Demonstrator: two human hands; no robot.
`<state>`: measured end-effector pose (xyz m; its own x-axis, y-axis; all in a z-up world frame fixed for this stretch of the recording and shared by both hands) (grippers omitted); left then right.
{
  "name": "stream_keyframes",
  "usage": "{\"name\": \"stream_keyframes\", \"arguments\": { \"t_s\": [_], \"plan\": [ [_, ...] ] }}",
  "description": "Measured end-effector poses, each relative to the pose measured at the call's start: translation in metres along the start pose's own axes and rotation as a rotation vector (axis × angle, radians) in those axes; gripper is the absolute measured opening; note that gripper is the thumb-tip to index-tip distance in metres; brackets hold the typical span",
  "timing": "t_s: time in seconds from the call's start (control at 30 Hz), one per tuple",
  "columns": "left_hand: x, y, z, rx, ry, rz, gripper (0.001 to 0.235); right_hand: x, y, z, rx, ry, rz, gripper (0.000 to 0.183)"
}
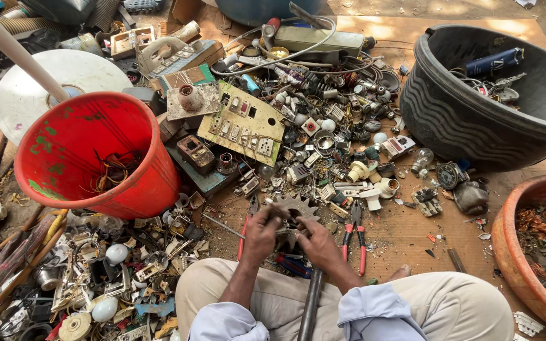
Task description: The person sits cross-legged on the ground and uses a hammer to strike a metal gear-like object, attempting to break it apart or remove a component. The person repeatedly hits the object and occasionally uses pliers to manipulate the pieces.
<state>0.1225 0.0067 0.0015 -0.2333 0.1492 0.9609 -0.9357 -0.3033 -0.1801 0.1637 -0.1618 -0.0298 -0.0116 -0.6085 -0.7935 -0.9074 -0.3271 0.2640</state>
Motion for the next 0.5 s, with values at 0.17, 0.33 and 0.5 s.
{"name": "stream_keyframes", "arguments": {
  "t_s": [0.17, 0.33, 0.5],
  "plan": [
    [-0.016, 0.004, -0.053, 0.316, -0.296, -0.399, 0.013, -0.032, 0.007, 0.019, 0.019, 0.431, -0.066, 0.067],
    [-0.044, 0.011, -0.044, 0.073, -0.488, -0.584, 0.018, -0.03, 0.004, 0.023, 0.039, 0.384, -0.025, 0.058],
    [-0.07, 0.011, -0.041, 0.094, -0.335, -0.615, 0.02, -0.04, 0.013, 0.01, 0.19, 0.14, -0.318, 0.043]
  ]
}}
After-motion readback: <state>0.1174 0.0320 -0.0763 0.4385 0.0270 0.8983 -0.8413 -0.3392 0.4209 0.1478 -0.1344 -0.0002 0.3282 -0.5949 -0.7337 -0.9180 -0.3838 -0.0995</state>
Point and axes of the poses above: each hand's wrist, its own y-axis away from the middle knuckle, its own z-axis out of the palm, x = y × z, the point moved 8 cm from there along -y, towards the middle knuckle, and after that the axes turned 11 degrees about z, right-handed, at the moved point
